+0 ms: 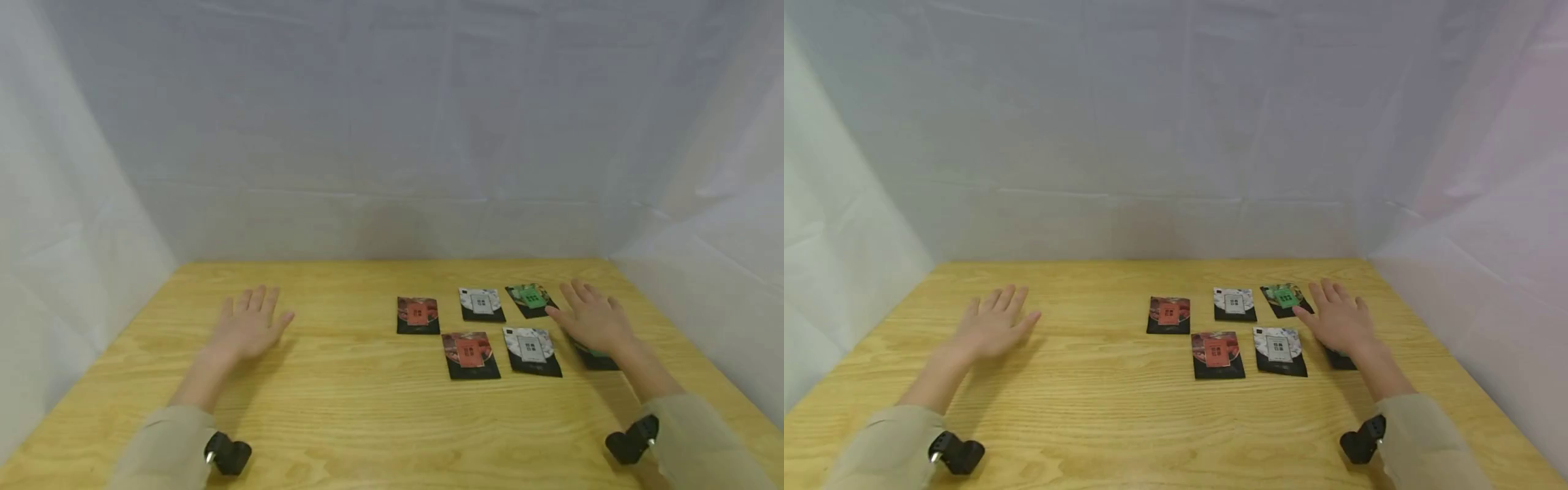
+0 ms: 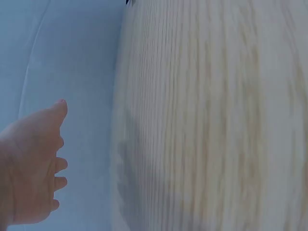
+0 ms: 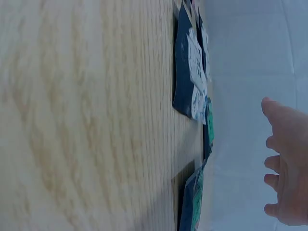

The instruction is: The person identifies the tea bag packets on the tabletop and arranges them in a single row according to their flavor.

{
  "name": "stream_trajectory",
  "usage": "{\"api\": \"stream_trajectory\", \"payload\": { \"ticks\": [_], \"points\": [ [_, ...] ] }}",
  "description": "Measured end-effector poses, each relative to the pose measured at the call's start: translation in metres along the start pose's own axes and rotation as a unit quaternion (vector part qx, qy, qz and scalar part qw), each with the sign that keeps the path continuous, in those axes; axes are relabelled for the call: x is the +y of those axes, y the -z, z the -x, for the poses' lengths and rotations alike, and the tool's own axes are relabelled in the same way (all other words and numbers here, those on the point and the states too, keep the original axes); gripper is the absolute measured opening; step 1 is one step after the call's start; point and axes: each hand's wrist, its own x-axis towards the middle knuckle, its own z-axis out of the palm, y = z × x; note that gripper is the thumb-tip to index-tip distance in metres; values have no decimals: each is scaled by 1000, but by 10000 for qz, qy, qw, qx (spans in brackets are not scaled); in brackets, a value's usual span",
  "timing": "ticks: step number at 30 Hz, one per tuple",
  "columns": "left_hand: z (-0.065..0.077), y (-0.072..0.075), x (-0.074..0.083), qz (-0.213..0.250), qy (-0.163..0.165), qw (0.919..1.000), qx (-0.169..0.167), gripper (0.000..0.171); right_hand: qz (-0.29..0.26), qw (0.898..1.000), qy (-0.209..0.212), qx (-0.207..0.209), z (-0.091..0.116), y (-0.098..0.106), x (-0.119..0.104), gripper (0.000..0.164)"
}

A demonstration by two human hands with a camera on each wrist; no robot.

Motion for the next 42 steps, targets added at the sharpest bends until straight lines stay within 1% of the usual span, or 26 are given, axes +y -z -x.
{"api": "stream_trajectory", "payload": {
  "ticks": [6,13,20,26,32,36,42],
  "points": [
    [-7,-5,23,30,-258,9997,12,75,21,9998,200,79,1,-1,-14,78],
    [-19,-11,52,-81,-509,9987,12,70,43,9982,596,82,6,-2,-33,75],
    [-31,-18,81,-168,-767,9967,-200,69,-9,9948,1019,63,7,-5,-51,72],
    [-43,-29,102,-300,-940,9946,-320,70,76,9919,1268,35,9,-14,-62,71],
    [-51,-38,120,-414,-990,9933,-425,70,38,9892,1461,-109,11,-23,-71,70],
    [-56,-42,132,-517,-1029,9919,-536,71,-35,9875,1556,-231,9,-31,-78,70],
    [-64,-48,146,-760,-1146,9885,-631,71,54,9888,1407,-503,-2,-39,-83,72]
  ]
}}
